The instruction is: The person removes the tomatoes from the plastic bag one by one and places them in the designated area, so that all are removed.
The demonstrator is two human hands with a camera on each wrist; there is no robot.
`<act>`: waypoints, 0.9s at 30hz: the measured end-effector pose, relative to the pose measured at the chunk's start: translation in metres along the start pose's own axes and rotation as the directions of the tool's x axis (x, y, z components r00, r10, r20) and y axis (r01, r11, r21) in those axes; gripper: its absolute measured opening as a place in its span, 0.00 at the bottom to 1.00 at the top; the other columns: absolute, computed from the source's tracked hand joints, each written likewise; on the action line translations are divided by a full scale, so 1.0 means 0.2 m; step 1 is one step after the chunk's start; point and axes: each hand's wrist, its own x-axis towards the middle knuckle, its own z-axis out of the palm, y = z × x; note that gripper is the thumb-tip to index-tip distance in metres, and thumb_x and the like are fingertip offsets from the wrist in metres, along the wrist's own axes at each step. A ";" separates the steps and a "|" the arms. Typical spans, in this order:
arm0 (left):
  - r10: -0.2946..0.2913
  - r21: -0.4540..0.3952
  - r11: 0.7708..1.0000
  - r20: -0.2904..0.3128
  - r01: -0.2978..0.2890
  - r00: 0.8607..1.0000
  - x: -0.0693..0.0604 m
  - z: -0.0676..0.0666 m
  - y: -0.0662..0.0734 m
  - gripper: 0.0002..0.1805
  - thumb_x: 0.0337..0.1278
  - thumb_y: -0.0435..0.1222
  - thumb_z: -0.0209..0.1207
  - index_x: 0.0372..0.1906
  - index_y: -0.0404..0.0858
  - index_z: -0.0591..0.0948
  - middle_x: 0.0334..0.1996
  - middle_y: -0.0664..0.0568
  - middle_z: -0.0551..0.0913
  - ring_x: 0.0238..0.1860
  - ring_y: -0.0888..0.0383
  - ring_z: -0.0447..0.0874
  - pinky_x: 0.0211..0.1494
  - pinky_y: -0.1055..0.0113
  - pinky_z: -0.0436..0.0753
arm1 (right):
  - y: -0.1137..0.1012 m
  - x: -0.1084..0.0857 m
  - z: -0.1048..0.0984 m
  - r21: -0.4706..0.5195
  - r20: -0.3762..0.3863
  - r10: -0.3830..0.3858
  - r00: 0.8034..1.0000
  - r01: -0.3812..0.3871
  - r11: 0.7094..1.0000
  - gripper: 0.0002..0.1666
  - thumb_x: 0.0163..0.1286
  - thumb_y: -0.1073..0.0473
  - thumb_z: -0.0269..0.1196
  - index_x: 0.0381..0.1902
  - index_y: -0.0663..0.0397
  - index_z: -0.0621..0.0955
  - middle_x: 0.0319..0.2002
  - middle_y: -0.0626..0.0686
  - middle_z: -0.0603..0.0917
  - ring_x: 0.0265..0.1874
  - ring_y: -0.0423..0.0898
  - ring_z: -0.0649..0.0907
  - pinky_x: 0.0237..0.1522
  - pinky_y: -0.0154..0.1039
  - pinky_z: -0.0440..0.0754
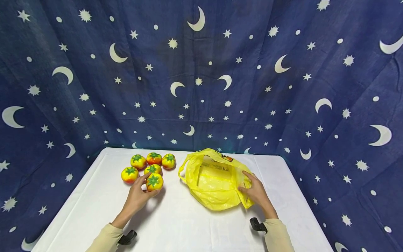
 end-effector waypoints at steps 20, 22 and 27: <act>-0.039 0.129 0.991 -0.052 0.046 0.998 -0.01 -0.13 -0.13 0.43 0.45 0.37 0.73 0.69 0.32 0.68 0.61 0.36 0.70 0.58 0.39 0.75 0.56 0.48 0.78 | 0.02 0.01 0.00 -0.014 0.001 -0.015 1.000 0.015 1.000 0.45 0.59 0.57 0.70 0.72 0.56 0.65 0.72 0.69 0.61 0.72 0.70 0.58 0.70 0.70 0.53; -0.036 0.141 0.989 -0.053 0.043 0.998 -0.01 -0.14 -0.13 0.43 0.45 0.38 0.73 0.69 0.32 0.68 0.62 0.36 0.69 0.60 0.38 0.74 0.59 0.46 0.77 | 0.02 0.01 0.00 -0.018 0.001 -0.018 1.000 0.018 1.000 0.45 0.59 0.56 0.70 0.72 0.56 0.65 0.72 0.69 0.61 0.72 0.70 0.58 0.70 0.70 0.53; -0.016 0.174 0.984 -0.066 0.027 0.998 0.00 -0.14 -0.15 0.43 0.44 0.37 0.73 0.68 0.32 0.69 0.62 0.35 0.71 0.62 0.35 0.72 0.64 0.41 0.72 | 0.01 0.00 0.01 -0.014 0.007 0.000 1.000 0.000 1.000 0.45 0.60 0.55 0.70 0.73 0.55 0.65 0.73 0.70 0.60 0.73 0.71 0.57 0.71 0.71 0.52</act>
